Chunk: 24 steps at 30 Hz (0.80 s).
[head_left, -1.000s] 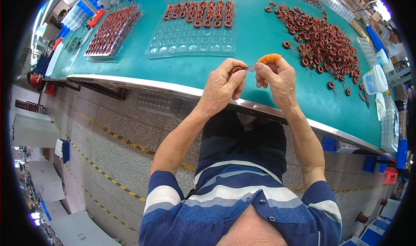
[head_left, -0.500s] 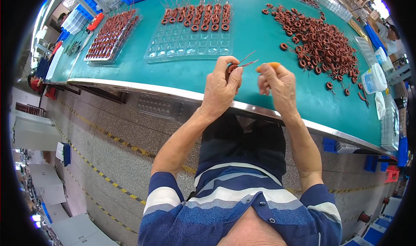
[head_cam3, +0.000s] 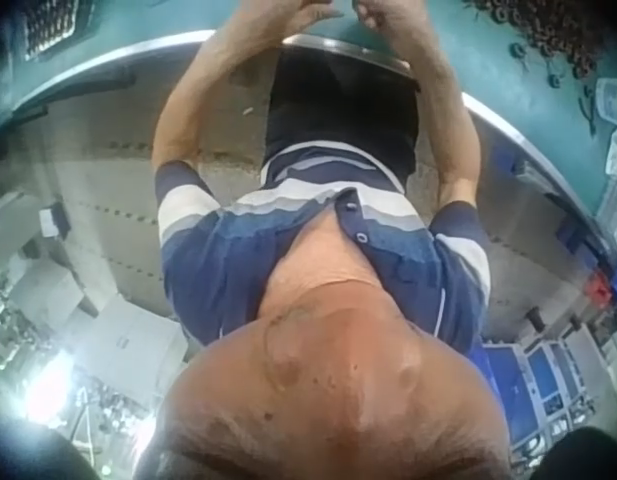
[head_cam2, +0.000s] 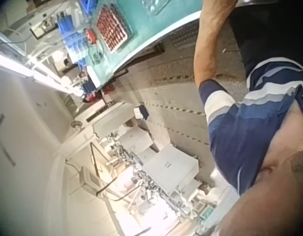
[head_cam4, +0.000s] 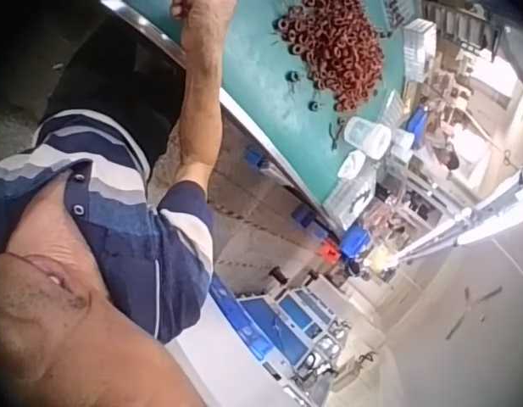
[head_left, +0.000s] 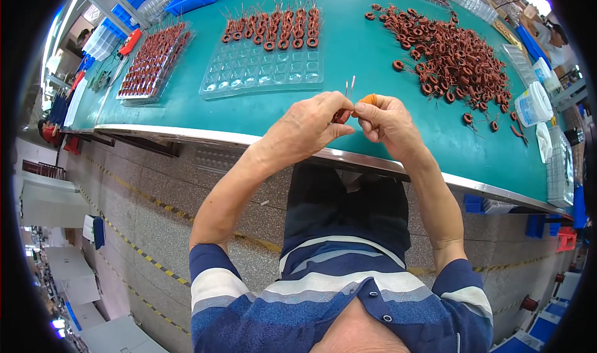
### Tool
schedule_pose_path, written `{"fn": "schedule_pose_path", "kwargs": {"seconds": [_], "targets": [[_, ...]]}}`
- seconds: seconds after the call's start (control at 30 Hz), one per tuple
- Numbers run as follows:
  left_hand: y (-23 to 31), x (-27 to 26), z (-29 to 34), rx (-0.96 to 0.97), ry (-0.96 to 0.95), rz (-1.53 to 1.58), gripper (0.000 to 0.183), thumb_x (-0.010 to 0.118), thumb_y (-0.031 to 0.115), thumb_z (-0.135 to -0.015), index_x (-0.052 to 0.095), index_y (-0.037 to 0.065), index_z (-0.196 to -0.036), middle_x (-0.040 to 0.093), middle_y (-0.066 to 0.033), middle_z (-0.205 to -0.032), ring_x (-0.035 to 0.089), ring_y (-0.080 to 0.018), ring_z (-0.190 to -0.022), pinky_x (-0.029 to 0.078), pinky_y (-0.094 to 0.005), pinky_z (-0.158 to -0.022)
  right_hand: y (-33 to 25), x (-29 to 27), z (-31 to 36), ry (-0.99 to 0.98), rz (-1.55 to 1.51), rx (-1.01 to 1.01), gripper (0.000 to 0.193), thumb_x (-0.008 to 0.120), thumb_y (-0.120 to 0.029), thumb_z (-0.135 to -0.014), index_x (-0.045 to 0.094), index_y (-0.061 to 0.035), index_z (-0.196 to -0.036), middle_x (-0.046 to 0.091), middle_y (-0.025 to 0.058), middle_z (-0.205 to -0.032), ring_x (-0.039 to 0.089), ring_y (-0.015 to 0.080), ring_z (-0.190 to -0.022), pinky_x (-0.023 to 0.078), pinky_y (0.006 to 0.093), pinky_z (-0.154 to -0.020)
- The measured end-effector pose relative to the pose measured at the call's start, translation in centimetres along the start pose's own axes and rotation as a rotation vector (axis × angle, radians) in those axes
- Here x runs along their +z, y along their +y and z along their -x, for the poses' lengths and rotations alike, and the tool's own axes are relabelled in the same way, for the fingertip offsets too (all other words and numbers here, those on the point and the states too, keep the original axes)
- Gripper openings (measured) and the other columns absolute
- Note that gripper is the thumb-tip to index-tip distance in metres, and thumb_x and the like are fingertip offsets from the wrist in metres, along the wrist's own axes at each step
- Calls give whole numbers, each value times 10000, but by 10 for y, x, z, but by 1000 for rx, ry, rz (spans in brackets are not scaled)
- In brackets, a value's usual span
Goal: Assembling small electronic components by threading wires through red toroidal cores and placing them into sorting trays.
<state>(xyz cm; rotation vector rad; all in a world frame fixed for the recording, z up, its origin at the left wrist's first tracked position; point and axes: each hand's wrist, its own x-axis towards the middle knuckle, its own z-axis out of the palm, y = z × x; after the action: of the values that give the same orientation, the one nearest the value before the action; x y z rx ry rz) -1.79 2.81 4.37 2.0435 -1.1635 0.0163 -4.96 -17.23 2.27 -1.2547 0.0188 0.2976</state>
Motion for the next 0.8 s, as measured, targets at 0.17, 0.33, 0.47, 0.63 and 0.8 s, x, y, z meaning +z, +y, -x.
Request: {"fn": "schedule_pose_path", "kwargs": {"seconds": [0.17, 0.33, 0.47, 0.63, 0.8], "targets": [[-2, 23, 8, -245, 271, 444, 309, 709, 193, -849, 525, -8, -994, 593, -61, -796, 589, -159, -656, 497, -310, -619, 0, 29, 19, 320, 436, -427, 213, 658, -167, -879, 616, 21, -788, 548, 8, -563, 468, 49, -464, 347, 212, -414], [3, 52, 13, -97, 393, 1192, 266, 548, 169, -962, 441, -20, -1115, 578, -95, -839, 603, -146, -676, 520, -268, -611, -6, 20, 16, 171, 159, -311, 216, 677, -188, -873, 619, 2, -789, 526, -12, -556, 439, 43, -450, 327, 198, -398], [11, 53, 11, -180, 440, 1269, 235, 521, 157, -973, 436, -25, -1095, 573, -106, -849, 601, -149, -676, 516, -268, -603, -4, 17, 14, 148, 190, -305, 206, 669, -174, -879, 617, 8, -797, 542, -4, -569, 453, 43, -459, 336, 200, -400], [7, 51, 9, -311, 348, 994, 143, 482, 114, -976, 436, -9, -1031, 549, -58, -729, 555, -109, -586, 465, -239, -530, 3, 25, 17, 252, 462, -444, 204, 653, -165, -892, 620, 29, -837, 583, 15, -609, 494, 48, -495, 380, 200, -432], [9, 47, 6, -339, 336, 926, 126, 481, 118, -975, 437, 1, -990, 535, -40, -680, 519, -91, -534, 420, -230, -479, 7, 26, 15, 245, 355, -474, 182, 643, -141, -898, 638, 41, -890, 613, 23, -646, 530, 63, -522, 410, 209, -457]]}}
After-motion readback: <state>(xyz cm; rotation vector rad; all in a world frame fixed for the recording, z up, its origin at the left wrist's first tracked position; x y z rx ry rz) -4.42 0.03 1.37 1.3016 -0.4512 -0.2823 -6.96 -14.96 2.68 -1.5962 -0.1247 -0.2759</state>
